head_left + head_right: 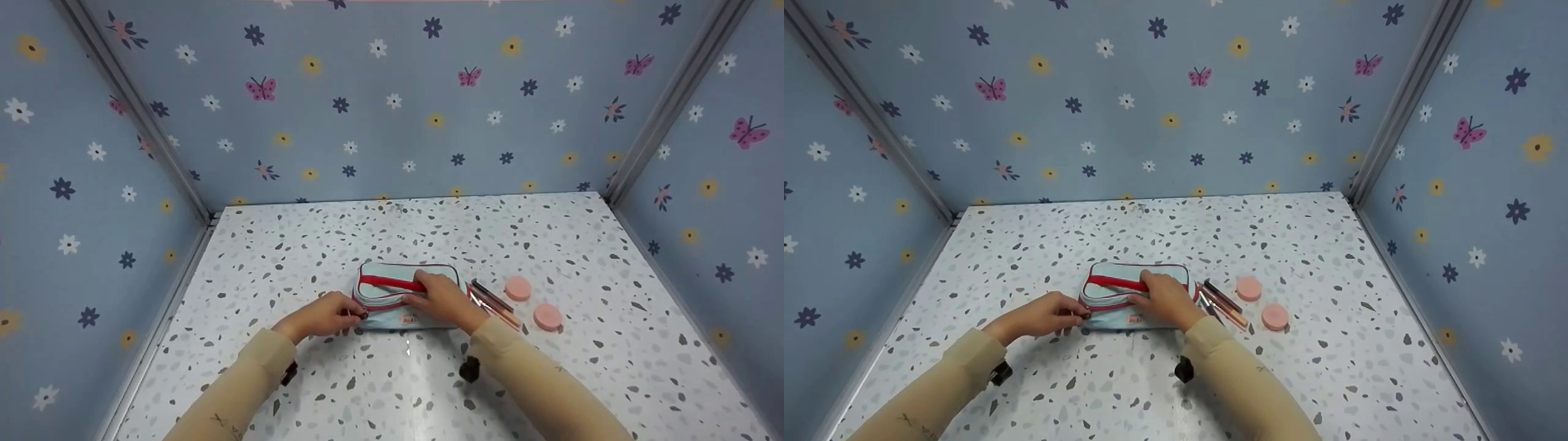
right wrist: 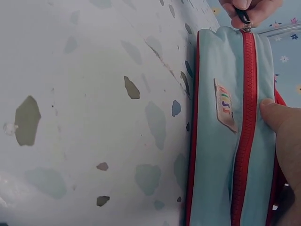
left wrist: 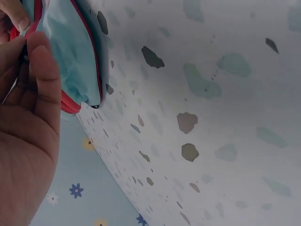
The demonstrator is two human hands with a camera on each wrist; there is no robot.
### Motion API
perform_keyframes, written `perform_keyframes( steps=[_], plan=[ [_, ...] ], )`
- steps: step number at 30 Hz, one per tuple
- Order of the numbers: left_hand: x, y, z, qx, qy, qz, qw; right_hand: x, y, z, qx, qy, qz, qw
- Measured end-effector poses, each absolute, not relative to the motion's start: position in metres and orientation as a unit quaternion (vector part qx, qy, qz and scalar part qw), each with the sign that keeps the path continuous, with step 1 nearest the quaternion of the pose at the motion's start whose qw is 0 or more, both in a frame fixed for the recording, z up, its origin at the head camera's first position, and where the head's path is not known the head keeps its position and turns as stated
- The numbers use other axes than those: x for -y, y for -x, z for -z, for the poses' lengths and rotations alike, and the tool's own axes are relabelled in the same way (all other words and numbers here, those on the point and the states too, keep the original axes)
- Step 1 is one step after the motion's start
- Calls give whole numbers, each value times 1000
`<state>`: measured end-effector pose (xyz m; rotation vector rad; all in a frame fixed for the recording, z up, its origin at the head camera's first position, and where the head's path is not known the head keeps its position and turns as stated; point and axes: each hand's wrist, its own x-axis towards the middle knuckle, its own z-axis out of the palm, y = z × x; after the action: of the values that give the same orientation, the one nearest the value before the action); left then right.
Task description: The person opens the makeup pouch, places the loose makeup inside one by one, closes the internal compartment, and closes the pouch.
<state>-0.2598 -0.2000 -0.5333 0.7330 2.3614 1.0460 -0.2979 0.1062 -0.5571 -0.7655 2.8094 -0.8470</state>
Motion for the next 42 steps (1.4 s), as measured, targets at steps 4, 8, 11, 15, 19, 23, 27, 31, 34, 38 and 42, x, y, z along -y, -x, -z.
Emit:
perform_keyframes(
  steps=[4,8,11,15,19,23,27,31,34,38,42],
  plan=[
    [192,256,533,-853,-260,-383,240,-106,297,556,-924,250,285,55],
    [185,253,535,-858,-273,-368,234,-105,297,556,-926,239,288,58],
    [182,250,537,-859,-279,-368,222,-104,298,557,-928,236,284,57],
    [179,245,539,-856,-281,-375,218,-103,298,558,-929,234,283,54],
    [173,243,541,-859,-288,-368,210,-103,297,558,-929,229,286,54],
    [165,243,544,-867,-297,-354,186,-102,298,558,-930,229,284,54],
    [158,242,547,-874,-300,-344,169,-102,299,556,-931,226,280,57],
    [150,240,549,-879,-283,-343,173,-102,300,556,-933,214,280,68],
    [143,239,548,-878,-274,-350,178,-102,300,557,-933,208,284,75],
    [136,238,548,-880,-280,-348,164,-101,300,557,-931,210,291,69],
    [129,239,549,-882,-278,-348,155,-102,301,557,-929,220,293,54]
  ],
)
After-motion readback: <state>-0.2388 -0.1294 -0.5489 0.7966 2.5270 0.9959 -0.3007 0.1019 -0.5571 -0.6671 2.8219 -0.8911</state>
